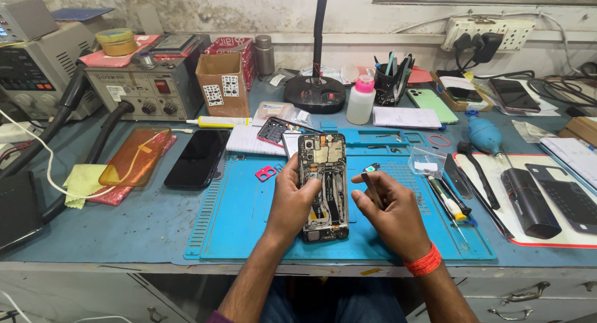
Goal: The person works on a disassembled smartphone at a repair bench, using a small tool to work on the internal components while holding the phone. They then press the back cover onto the phone body and press the power button, with the screen lighting up as the phone powers on.
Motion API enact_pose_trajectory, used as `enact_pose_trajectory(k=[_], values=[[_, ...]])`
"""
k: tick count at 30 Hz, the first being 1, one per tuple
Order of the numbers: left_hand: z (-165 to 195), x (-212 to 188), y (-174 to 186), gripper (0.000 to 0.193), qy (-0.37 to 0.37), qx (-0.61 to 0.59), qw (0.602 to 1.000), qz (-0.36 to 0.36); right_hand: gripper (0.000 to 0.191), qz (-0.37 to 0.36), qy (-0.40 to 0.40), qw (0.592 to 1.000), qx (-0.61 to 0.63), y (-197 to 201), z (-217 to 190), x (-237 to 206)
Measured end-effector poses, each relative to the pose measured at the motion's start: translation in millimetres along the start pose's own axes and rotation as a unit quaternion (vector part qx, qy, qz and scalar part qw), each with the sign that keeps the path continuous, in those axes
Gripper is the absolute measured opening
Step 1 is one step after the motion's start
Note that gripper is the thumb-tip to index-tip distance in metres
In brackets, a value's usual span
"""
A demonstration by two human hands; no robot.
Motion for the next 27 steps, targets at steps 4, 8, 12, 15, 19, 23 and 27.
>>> enact_pose_trajectory(k=[4, 8, 12, 15, 19, 23, 27], values=[[-0.6, 0.1, -0.2, 0.044, 0.006, -0.004, 1.0, 0.002, 0.018, -0.004, -0.002, 1.0, -0.009, -0.2, -1.6, 0.5], [-0.6, 0.2, -0.7, 0.044, 0.007, -0.004, 1.0, 0.001, 0.015, -0.007, -0.016, 1.0, -0.006, -1.3, 1.2, 0.2], [-0.5, 0.2, -0.6, 0.047, 0.0, 0.002, 1.0, 0.0, 0.014, -0.004, -0.021, 1.0, 0.001, -1.1, 2.4, 0.0], [-1.9, 1.0, -0.1, 0.05, -0.005, 0.003, 1.0, -0.002, 0.015, -0.003, -0.037, 0.999, 0.008, -1.3, 3.5, 0.3], [-8.3, 2.3, 1.1, 0.053, 0.018, -0.036, 0.999, -0.006, 0.017, -0.004, -0.038, 0.999, 0.011, -1.1, 2.5, 0.9], [-9.4, 2.6, 0.9, 0.056, 0.025, -0.054, 0.998, -0.018, 0.018, -0.003, -0.044, 0.999, 0.009, -1.2, 2.7, 0.7], [-7.0, 1.6, -0.1, 0.06, 0.037, -0.045, 0.998, -0.013, 0.019, -0.005, -0.037, 0.999, 0.011, -1.1, 2.4, 0.4]])
Point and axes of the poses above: each hand's wrist, its own x-axis towards the middle knuckle, its own y-axis out of the back of the hand, z = x × y, the point moved 6 cm from there along x, towards the middle knuckle, and after that the axes turned 2 degrees about z, right-handed, at the moved point
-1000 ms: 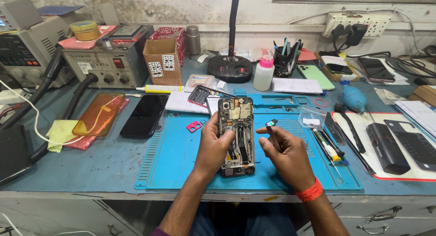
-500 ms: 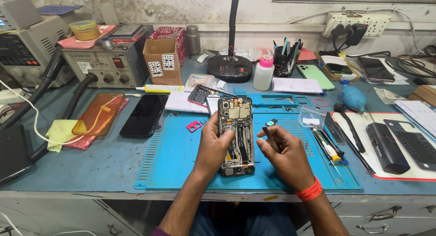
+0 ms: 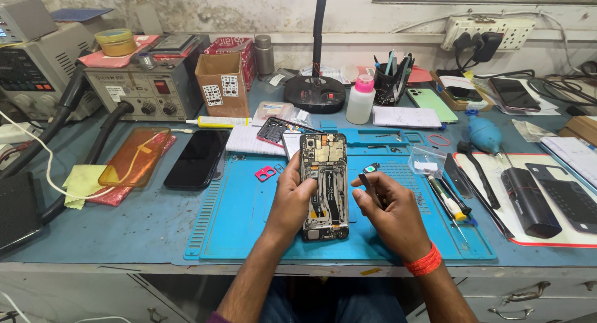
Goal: The person works on a disassembled smartphone at a repair bench, using a small tool to work on the internal components while holding the phone. They then press the back cover onto the phone body and press the power button, with the screen lighting up as the phone powers on.
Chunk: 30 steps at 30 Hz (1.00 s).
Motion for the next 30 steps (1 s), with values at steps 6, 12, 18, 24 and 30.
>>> enact_pose_trajectory(k=[6, 12, 18, 24, 30], values=[[6.8, -2.5, -3.9, 0.057, -0.02, 0.046, 0.999, -0.002, 0.019, 0.002, -0.001, 1.0, -0.004, 0.4, 0.1, 0.0], [7.1, -3.0, -3.1, 0.052, -0.029, 0.047, 0.998, 0.0, 0.02, 0.002, -0.003, 1.0, -0.006, 0.5, -0.1, 0.1], [8.0, -3.4, -3.0, 0.05, -0.028, 0.031, 0.999, 0.012, 0.02, 0.0, 0.005, 1.0, 0.0, 0.2, -1.5, 0.3], [10.8, -4.5, -3.5, 0.051, -0.024, 0.04, 0.999, 0.02, 0.02, 0.003, 0.001, 1.0, -0.006, 0.7, -1.7, -0.1], [11.4, -3.9, -4.1, 0.049, -0.037, 0.04, 0.998, 0.017, 0.019, 0.002, 0.002, 1.0, -0.008, 0.0, -2.3, 0.1]])
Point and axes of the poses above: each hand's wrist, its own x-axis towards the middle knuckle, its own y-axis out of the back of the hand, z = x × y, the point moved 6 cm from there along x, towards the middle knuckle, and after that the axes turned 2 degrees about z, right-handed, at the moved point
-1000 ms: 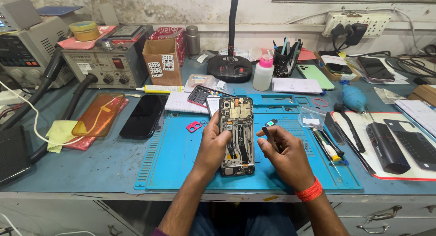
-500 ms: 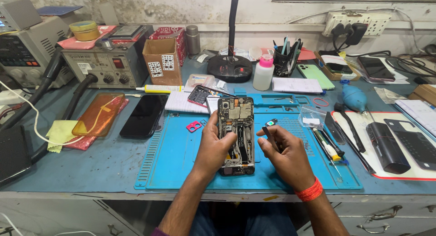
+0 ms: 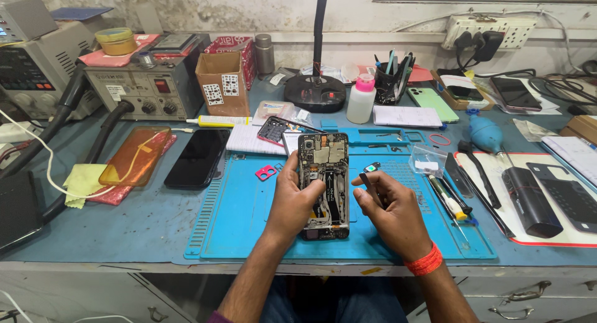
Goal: The person works on a disassembled smartphone at a repair bench, using a small tool to work on the internal components while holding the phone. They then press the back cover onto the phone body and press the power button, with the screen lighting up as the phone powers on.
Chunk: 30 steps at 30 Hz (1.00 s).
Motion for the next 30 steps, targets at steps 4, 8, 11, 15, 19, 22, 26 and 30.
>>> enact_pose_trajectory(k=[4, 8, 11, 15, 19, 22, 26, 30], values=[[-2.1, -0.4, 0.3, 0.05, 0.01, 0.0, 1.0, -0.003, 0.019, 0.001, 0.005, 1.0, 0.0, 0.2, 0.0, 0.0], [-1.2, -0.2, -0.4, 0.05, -0.002, 0.017, 1.0, -0.006, 0.019, 0.0, 0.002, 1.0, 0.001, 0.3, 0.4, -0.1], [-1.0, -0.1, -1.2, 0.05, 0.001, 0.015, 1.0, -0.01, 0.019, 0.001, 0.004, 1.0, 0.003, -0.4, 0.3, -0.7], [1.2, -0.6, -2.1, 0.051, -0.007, 0.023, 1.0, -0.015, 0.02, -0.001, 0.001, 1.0, 0.0, -0.1, 0.4, -0.6], [1.2, -0.7, -2.2, 0.051, 0.001, 0.028, 1.0, -0.013, 0.02, 0.0, 0.006, 1.0, 0.002, -0.2, -0.2, -0.9], [1.0, -1.3, -1.9, 0.051, 0.0, 0.03, 1.0, -0.008, 0.02, -0.002, 0.004, 1.0, -0.008, 0.6, 0.7, 0.0], [-0.3, -0.7, -1.5, 0.05, 0.0, 0.024, 1.0, -0.008, 0.02, -0.003, 0.003, 1.0, -0.006, 0.0, 2.3, 0.0], [-1.0, -0.5, -1.3, 0.051, -0.001, 0.021, 1.0, -0.011, 0.02, -0.003, 0.004, 1.0, 0.003, -0.2, 2.6, 0.1]])
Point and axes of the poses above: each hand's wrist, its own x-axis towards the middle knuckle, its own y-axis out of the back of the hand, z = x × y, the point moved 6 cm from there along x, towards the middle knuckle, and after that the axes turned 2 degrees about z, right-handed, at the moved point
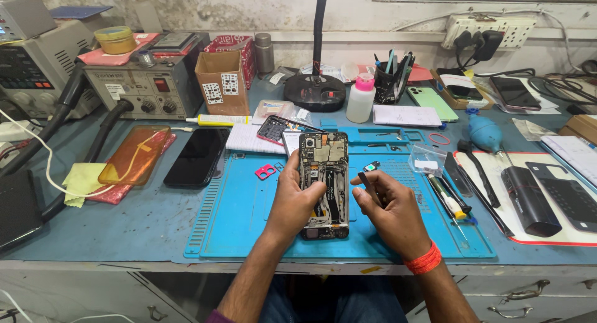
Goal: The person works on a disassembled smartphone at a repair bench, using a small tool to work on the internal components while holding the phone. They then press the back cover onto the phone body and press the power button, with the screen lighting up as the phone powers on.
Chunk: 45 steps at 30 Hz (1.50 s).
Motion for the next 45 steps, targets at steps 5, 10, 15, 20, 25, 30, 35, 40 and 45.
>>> enact_pose_trajectory(k=[5, 10, 15, 20, 25, 30, 35, 40, 45], values=[[0.3, -0.4, -0.4, 0.05, 0.002, 0.004, 1.0, -0.005, 0.019, -0.001, -0.003, 1.0, -0.007, 0.3, -0.3, -0.5], [1.0, -0.5, -0.9, 0.051, 0.007, 0.003, 1.0, -0.008, 0.019, 0.001, 0.0, 1.0, -0.012, 0.6, -1.9, -0.6], [0.3, -0.6, -1.0, 0.055, 0.021, -0.007, 1.0, -0.005, 0.018, 0.0, -0.006, 1.0, -0.017, 0.7, -2.2, -0.6], [-2.7, -0.7, 0.2, 0.058, 0.042, -0.008, 0.999, 0.0, 0.018, -0.002, -0.009, 1.0, -0.007, -0.2, -2.0, -0.3], [-4.5, -0.4, 0.5, 0.058, 0.035, -0.007, 0.999, -0.002, 0.018, -0.003, -0.008, 1.0, -0.006, -0.3, -0.9, -0.4], [-5.7, -0.3, 0.0, 0.056, 0.029, -0.009, 1.0, -0.007, 0.019, -0.004, -0.008, 1.0, -0.001, -0.6, -0.4, -0.2], [-4.7, -0.7, -0.9, 0.054, 0.025, -0.014, 1.0, -0.012, 0.019, -0.003, -0.013, 1.0, -0.005, 0.2, 0.1, -0.5], [-2.6, -1.9, -1.9, 0.052, 0.028, -0.012, 0.999, -0.015, 0.018, -0.003, -0.013, 1.0, -0.004, 0.1, 0.6, -0.3], [0.3, -2.3, -3.8, 0.049, 0.027, -0.014, 0.999, -0.024, 0.018, -0.003, -0.008, 1.0, 0.002, -0.2, 0.4, -0.3]])
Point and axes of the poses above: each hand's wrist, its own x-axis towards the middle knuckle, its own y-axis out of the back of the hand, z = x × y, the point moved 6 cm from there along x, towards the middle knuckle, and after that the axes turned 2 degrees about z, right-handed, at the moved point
